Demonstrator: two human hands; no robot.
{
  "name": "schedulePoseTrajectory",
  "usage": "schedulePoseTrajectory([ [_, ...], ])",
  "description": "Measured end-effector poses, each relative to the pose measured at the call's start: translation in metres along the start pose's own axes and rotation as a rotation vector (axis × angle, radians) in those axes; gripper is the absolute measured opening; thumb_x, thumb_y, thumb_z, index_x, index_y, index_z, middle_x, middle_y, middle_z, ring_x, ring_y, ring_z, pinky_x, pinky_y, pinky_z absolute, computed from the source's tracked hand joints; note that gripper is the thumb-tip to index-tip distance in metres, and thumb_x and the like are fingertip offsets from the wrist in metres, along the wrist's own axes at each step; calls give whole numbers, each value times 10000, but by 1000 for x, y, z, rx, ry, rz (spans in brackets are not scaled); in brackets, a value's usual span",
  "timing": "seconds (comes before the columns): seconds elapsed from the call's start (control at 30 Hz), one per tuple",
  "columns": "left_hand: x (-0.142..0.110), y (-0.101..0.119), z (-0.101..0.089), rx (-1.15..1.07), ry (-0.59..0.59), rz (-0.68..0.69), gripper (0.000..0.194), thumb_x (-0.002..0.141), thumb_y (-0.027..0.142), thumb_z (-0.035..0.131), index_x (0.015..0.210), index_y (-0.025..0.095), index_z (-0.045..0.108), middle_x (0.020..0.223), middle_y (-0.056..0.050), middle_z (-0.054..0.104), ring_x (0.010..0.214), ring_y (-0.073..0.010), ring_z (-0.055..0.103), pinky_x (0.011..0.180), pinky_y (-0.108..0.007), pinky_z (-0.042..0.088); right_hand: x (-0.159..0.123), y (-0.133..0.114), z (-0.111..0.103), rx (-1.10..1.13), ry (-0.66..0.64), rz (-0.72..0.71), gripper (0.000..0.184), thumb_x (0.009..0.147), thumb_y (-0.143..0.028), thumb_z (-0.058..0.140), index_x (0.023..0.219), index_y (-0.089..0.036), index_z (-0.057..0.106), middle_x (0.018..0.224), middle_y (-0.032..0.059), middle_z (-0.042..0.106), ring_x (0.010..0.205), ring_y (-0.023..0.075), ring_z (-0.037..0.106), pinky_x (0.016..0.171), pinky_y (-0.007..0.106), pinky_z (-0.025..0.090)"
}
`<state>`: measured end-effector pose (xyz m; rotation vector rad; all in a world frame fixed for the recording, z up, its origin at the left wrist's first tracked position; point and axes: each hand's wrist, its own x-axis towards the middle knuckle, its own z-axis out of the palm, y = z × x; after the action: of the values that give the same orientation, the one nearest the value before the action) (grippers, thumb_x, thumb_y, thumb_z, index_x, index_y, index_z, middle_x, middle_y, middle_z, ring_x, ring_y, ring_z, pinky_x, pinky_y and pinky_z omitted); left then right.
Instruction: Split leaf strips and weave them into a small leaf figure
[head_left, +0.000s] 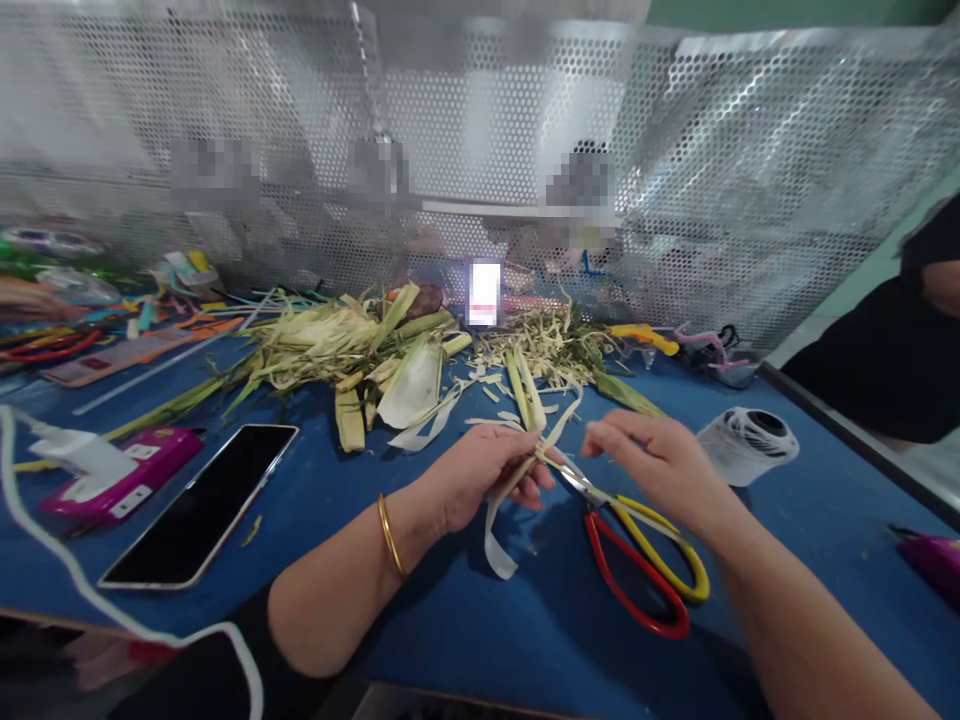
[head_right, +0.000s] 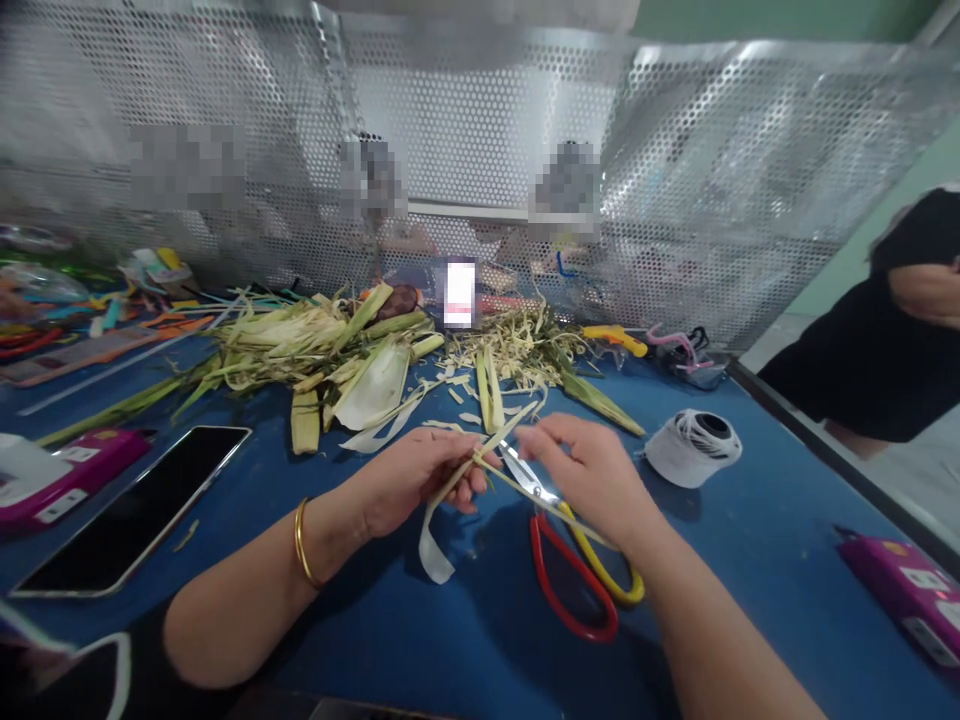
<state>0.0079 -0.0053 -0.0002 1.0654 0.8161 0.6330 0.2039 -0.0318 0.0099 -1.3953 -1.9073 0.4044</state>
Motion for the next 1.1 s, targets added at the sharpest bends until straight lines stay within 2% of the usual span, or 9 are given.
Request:
schedulePoseTrajectory([
  [0.07, 0, -1, 0, 26, 18, 21, 257, 739, 369, 697, 716, 113, 686, 607, -25, 626, 487, -76, 525, 556, -222, 515, -1, -2, 1, 6, -190, -42, 376, 886, -432, 515, 621, -185, 614, 613, -1, 598, 594, 137, 533, 557, 244, 389],
  [0.13, 0, -2, 0, 75, 31, 42, 230, 716, 329, 721, 653, 117, 655, 595, -19, 620, 484, -68, 517, 543, -206, 502, -2, -4, 6, 23, -284, -83, 344, 878, -406, 540, 621, -182, 585, 603, -15, 569, 573, 120, 503, 541, 230, 376],
  [0.33, 2, -6, 1, 231, 8, 69, 250, 774, 286, 645, 585, 134, 587, 527, 11, 582, 420, -59, 510, 486, -185, 455, -2, -6, 3, 41, -371, -147, 319, 902, -337, 517, 622, -184, 537, 616, -17, 547, 586, 115, 484, 566, 236, 374],
  [0.57, 1, -4, 0, 198, -55, 6, 170, 776, 250, 625, 658, 129, 630, 505, 18, 570, 416, -74, 514, 493, -207, 462, -2, -9, -12, 84, -507, -158, 293, 897, -307, 529, 629, -189, 514, 620, -29, 509, 586, 111, 461, 574, 234, 376],
  [0.67, -1, -1, -2, 156, -53, 5, 201, 782, 288, 637, 669, 122, 650, 532, 2, 597, 438, -80, 533, 526, -222, 480, -2, -4, -13, 36, -458, -165, 303, 906, -315, 516, 631, -189, 522, 626, -21, 529, 593, 115, 479, 576, 234, 380],
  [0.8, -1, 2, -2, 31, -36, 21, 298, 802, 381, 610, 710, 104, 672, 681, -73, 696, 518, -99, 587, 595, -240, 511, 0, 6, -7, -112, -261, -158, 268, 926, -300, 484, 695, -191, 563, 689, 4, 573, 634, 132, 519, 591, 245, 390],
  [0.97, 0, 0, 2, -6, 66, 58, 165, 708, 234, 686, 789, 90, 688, 751, -86, 722, 533, -93, 603, 606, -223, 512, -1, 7, 10, -111, -169, -198, 199, 930, -283, 484, 778, -203, 584, 751, 20, 605, 669, 147, 554, 614, 254, 429],
  [1.1, 0, 0, 7, -15, 124, 61, 203, 694, 157, 661, 885, 94, 688, 716, -63, 715, 505, -90, 597, 577, -211, 500, -4, 3, 24, -174, -36, -211, 170, 927, -234, 471, 844, -215, 618, 836, 41, 654, 751, 178, 600, 667, 280, 448],
])
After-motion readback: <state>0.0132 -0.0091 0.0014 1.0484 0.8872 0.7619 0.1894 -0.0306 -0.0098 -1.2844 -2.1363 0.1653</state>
